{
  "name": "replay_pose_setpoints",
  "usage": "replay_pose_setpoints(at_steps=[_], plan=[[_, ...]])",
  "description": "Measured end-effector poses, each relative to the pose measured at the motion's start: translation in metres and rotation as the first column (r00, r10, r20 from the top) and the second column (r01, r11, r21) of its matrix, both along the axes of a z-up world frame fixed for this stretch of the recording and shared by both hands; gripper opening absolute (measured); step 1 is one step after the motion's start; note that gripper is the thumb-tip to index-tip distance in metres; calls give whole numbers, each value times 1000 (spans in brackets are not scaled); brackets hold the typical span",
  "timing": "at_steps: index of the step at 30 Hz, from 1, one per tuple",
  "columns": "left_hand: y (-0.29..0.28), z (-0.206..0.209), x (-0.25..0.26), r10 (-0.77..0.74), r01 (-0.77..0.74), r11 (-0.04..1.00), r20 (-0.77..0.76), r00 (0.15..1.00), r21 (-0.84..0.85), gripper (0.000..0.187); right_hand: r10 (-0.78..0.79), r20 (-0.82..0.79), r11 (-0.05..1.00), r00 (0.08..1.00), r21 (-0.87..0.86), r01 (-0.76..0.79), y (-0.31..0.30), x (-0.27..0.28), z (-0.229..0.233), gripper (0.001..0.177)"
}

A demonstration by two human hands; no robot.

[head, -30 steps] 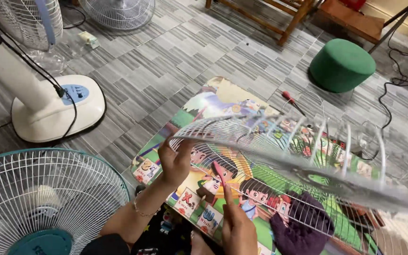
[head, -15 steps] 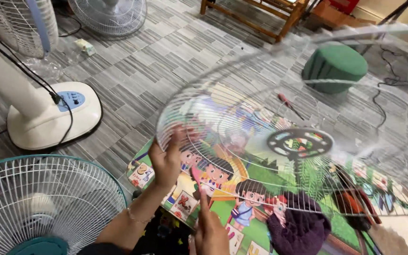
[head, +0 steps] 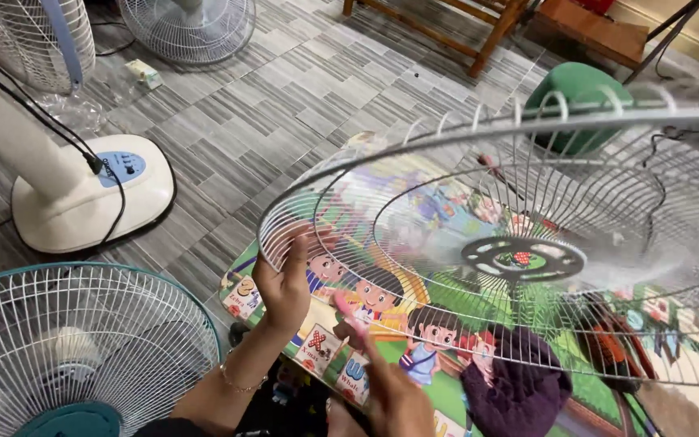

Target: Cleaning a metal fan guard using a cloth

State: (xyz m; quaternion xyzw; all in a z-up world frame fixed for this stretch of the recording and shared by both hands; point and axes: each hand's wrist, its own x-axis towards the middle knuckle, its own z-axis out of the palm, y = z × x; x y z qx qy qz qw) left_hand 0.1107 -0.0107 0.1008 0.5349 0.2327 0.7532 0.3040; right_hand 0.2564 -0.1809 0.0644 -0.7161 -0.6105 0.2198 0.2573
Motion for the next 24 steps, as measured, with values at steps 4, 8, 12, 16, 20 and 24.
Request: replay_pose_setpoints(at_steps=[4, 8, 12, 16, 20, 24], plan=[[1, 19, 1, -108, 108, 994, 18, 994, 13, 19, -207, 72, 973, 976, 119, 198, 8, -1, 5, 58], [-1, 15, 2, -124, 129, 989, 71, 990, -74, 19, 46, -208, 996, 977, 86, -29, -2, 3, -15, 85], [-3, 3, 3, -63, 70, 994, 72, 995, -89, 24, 20, -679, 907, 734, 321, 272, -15, -34, 38, 84], [-2, 4, 3, -97, 101, 993, 68, 993, -57, 20, -281, 20, 957, 960, -73, 281, 2, 18, -7, 84], [0, -1, 2, -75, 79, 996, 80, 994, -42, 20, -134, 111, 975, 985, -166, 151, -12, 7, -37, 72], [-2, 3, 3, -70, 77, 994, 87, 994, -78, 19, -90, 84, 985, 992, -142, 101, -16, 11, -27, 65]])
